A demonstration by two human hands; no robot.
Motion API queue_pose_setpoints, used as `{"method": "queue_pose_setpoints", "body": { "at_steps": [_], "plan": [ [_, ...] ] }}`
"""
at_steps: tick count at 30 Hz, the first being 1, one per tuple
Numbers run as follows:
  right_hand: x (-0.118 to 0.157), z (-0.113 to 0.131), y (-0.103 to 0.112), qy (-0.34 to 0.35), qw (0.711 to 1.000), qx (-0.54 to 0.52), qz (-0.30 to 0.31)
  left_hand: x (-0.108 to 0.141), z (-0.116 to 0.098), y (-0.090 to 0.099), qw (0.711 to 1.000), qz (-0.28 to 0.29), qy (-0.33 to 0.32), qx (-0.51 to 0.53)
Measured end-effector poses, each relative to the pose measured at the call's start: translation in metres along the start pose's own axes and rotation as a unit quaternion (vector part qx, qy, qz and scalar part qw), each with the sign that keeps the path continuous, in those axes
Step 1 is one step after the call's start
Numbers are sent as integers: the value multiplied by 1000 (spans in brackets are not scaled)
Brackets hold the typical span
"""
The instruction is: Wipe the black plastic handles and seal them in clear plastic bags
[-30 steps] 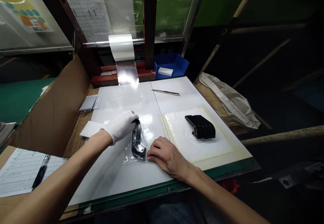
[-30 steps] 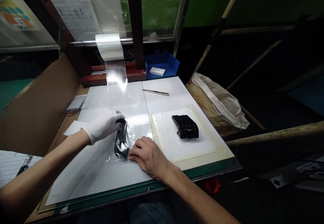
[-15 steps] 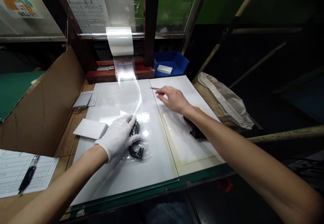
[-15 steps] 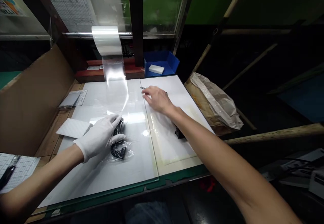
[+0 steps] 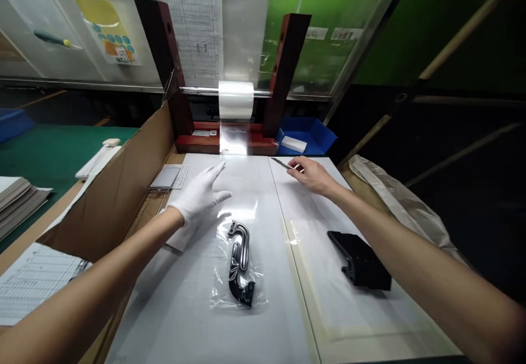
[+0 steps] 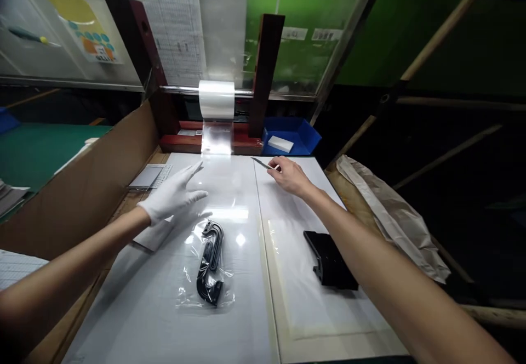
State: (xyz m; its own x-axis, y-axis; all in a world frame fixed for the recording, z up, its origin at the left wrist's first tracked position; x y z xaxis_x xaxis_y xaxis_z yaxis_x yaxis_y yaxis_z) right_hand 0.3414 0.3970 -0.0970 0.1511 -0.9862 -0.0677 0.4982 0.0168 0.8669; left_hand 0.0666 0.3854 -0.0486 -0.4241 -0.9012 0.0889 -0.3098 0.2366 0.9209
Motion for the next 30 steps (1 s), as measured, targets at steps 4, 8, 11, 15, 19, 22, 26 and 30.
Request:
{"method": "queue_pose_setpoints", "body": {
  "at_steps": [4,8,11,15,19,22,26,30],
  "plan": [
    [-16,81,-9,132,990,-33,27,-31,29,-19,997,67,27,15],
    [-42,133,-53,190,979,-25,64,-43,47,-40,993,113,32,-9],
    [-48,129,-68,186,979,-24,77,-45,56,-48,990,133,34,-27],
    [-23,71,-44,139,987,-17,83,-44,57,-47,989,140,33,-34],
    [11,14,-11,52,995,-25,75,-42,52,-47,989,143,14,-27],
    [17,14,-13,0,997,-67,41,-43,51,-51,987,159,7,-28],
    [0,49,-57,-63,981,-177,52,-44,51,-55,982,183,0,-44],
    [0,89,-90,-59,943,-309,111,-45,51,-55,980,192,2,-49]
  ]
}}
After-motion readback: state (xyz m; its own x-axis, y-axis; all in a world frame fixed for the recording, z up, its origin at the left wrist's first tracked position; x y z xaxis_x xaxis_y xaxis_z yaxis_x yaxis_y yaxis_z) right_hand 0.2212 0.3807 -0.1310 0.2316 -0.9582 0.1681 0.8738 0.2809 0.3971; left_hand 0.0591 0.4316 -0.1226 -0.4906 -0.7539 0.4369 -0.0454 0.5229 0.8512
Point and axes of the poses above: each hand's wrist, its own x-axis away from the middle knuckle, its own y-axis out of the back of the hand, z = x × y, the point moved 10 cm from there along -x, towards the middle knuckle, and after that the axes turned 5 degrees about y, right-handed, at the moved point
